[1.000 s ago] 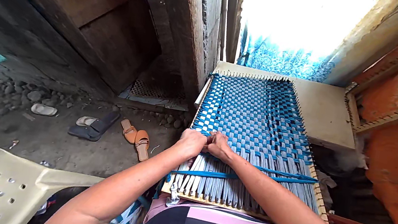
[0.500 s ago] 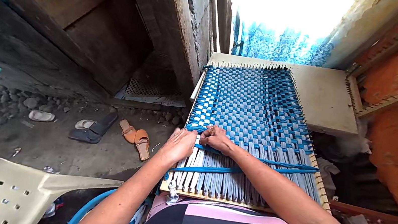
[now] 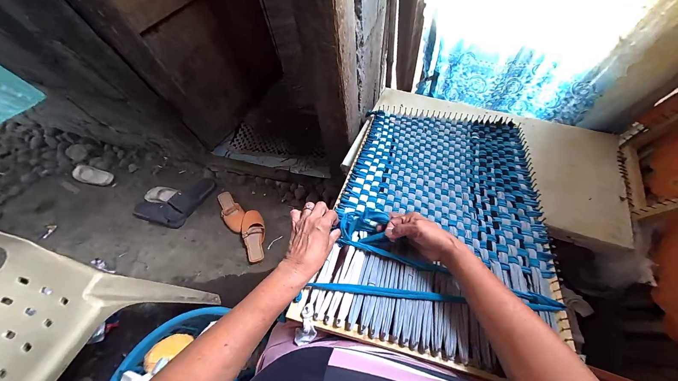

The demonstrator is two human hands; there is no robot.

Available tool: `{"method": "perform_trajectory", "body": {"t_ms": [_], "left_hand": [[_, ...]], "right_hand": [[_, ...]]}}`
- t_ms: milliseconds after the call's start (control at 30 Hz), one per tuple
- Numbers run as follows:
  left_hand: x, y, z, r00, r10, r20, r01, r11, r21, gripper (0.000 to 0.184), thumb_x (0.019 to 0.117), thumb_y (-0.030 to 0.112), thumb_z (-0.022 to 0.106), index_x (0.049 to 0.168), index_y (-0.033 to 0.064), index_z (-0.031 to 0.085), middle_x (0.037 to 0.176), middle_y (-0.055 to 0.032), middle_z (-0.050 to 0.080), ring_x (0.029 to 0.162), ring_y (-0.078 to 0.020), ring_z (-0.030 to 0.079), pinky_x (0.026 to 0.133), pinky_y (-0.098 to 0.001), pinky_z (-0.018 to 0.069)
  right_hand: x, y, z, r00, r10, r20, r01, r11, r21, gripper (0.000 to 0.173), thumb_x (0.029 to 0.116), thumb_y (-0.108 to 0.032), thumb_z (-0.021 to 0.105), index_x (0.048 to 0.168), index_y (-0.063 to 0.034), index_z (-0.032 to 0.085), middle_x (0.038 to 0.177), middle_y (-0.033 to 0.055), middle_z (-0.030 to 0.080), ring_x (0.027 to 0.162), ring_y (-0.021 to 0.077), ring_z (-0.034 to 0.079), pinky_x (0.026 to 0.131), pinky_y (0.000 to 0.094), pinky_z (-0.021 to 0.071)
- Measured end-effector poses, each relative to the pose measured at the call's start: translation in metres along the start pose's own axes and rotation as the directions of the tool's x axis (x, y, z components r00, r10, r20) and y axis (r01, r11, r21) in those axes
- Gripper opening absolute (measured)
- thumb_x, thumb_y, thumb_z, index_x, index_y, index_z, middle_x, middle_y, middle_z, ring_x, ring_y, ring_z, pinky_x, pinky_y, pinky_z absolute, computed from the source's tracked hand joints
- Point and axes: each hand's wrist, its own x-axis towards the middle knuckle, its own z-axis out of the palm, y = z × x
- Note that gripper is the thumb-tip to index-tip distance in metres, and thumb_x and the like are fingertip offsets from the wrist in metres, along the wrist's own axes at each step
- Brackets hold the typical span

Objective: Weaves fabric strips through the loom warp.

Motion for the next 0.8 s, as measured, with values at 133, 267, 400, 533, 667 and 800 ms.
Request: {"method": "perform_trajectory", "body": {"t_ms": [133, 267, 400, 533, 667, 800], "left_hand": [[0.001, -0.003, 0.001, 1.0, 0.022, 0.016, -0.021, 0.997, -0.075, 0.013, 0.095, 0.012, 0.07, 0.094, -0.0006, 0.074, 0.103, -0.021, 0.066, 0.109, -0.0417, 0.06, 0.094, -0.0604, 0.0424], [0.0, -0.01, 0.001, 0.992, 0.103, 0.074, -0.092, 0.986, -0.14, 0.009, 0.0952, 0.007, 0.069, 0.097, 0.0028, 0.076, 0.108, -0.0195, 0.065, 0.112, -0.0407, 0.058, 0.096, -0.0591, 0.0423], [0.001, -0.015, -0.001, 0.973, 0.207, 0.107, -0.194, 0.974, -0.115, 0.009, 0.0943, 0.007, 0.069, 0.095, 0.0063, 0.078, 0.104, -0.0173, 0.064, 0.109, -0.0388, 0.058, 0.093, -0.0586, 0.0428], [0.006, -0.015, -0.012, 0.954, 0.257, 0.152, -0.251, 0.966, -0.058, 0.007, 0.0921, 0.011, 0.074, 0.091, 0.0144, 0.08, 0.107, -0.0128, 0.063, 0.112, -0.0358, 0.055, 0.095, -0.0582, 0.0385], [0.014, -0.02, -0.014, 0.933, 0.294, 0.205, -0.277, 0.955, -0.109, 0.007, 0.0907, 0.013, 0.075, 0.088, 0.0173, 0.08, 0.124, -0.0134, 0.061, 0.121, -0.0377, 0.051, 0.098, -0.0612, 0.0367], [0.011, -0.022, -0.017, 0.939, 0.2, 0.279, -0.161, 0.975, -0.154, 0.017, 0.0981, 0.022, 0.069, 0.107, 0.0255, 0.083, 0.168, -0.0092, 0.027, 0.146, -0.0415, 0.03, 0.109, -0.0663, 0.0289]], "right_hand": [[-0.033, -0.011, -0.029, 0.99, 0.022, -0.142, -0.032, 0.997, -0.068, 0.022, 0.0971, -0.015, 0.051, 0.091, -0.0072, 0.07, 0.119, 0.0014, 0.067, 0.102, 0.0088, 0.062, 0.088, 0.031, 0.0521], [-0.085, -0.021, -0.057, 0.937, -0.062, -0.344, 0.124, 0.98, 0.159, 0.027, 0.0948, -0.021, 0.05, 0.076, -0.017, 0.068, 0.092, -0.0024, 0.072, 0.09, 0.0092, 0.067, 0.086, 0.0314, 0.0555], [-0.15, -0.041, -0.09, 0.836, -0.17, -0.522, 0.333, 0.913, 0.236, 0.032, 0.0969, -0.026, 0.051, 0.066, -0.0248, 0.056, 0.058, -0.0125, 0.049, 0.052, 0.0007, 0.047, 0.057, 0.0196, 0.0473], [-0.188, -0.044, -0.119, 0.792, -0.245, -0.559, 0.326, 0.944, 0.047, 0.029, 0.095, -0.029, 0.059, 0.066, -0.024, 0.059, 0.056, -0.0117, 0.047, 0.052, 0.0016, 0.05, 0.059, 0.0202, 0.0481], [-0.166, -0.042, -0.119, 0.763, -0.22, -0.607, 0.364, 0.923, 0.123, 0.025, 0.0992, -0.023, 0.051, 0.078, -0.0228, 0.064, 0.072, -0.0083, 0.063, 0.073, 0.0068, 0.065, 0.079, 0.0278, 0.0569], [-0.128, -0.044, -0.103, 0.804, -0.132, -0.58, 0.365, 0.879, 0.306, 0.033, 0.1077, -0.024, 0.04, 0.09, -0.0177, 0.067, 0.083, -0.0029, 0.068, 0.085, 0.0133, 0.07, 0.086, 0.0352, 0.0599]]}}
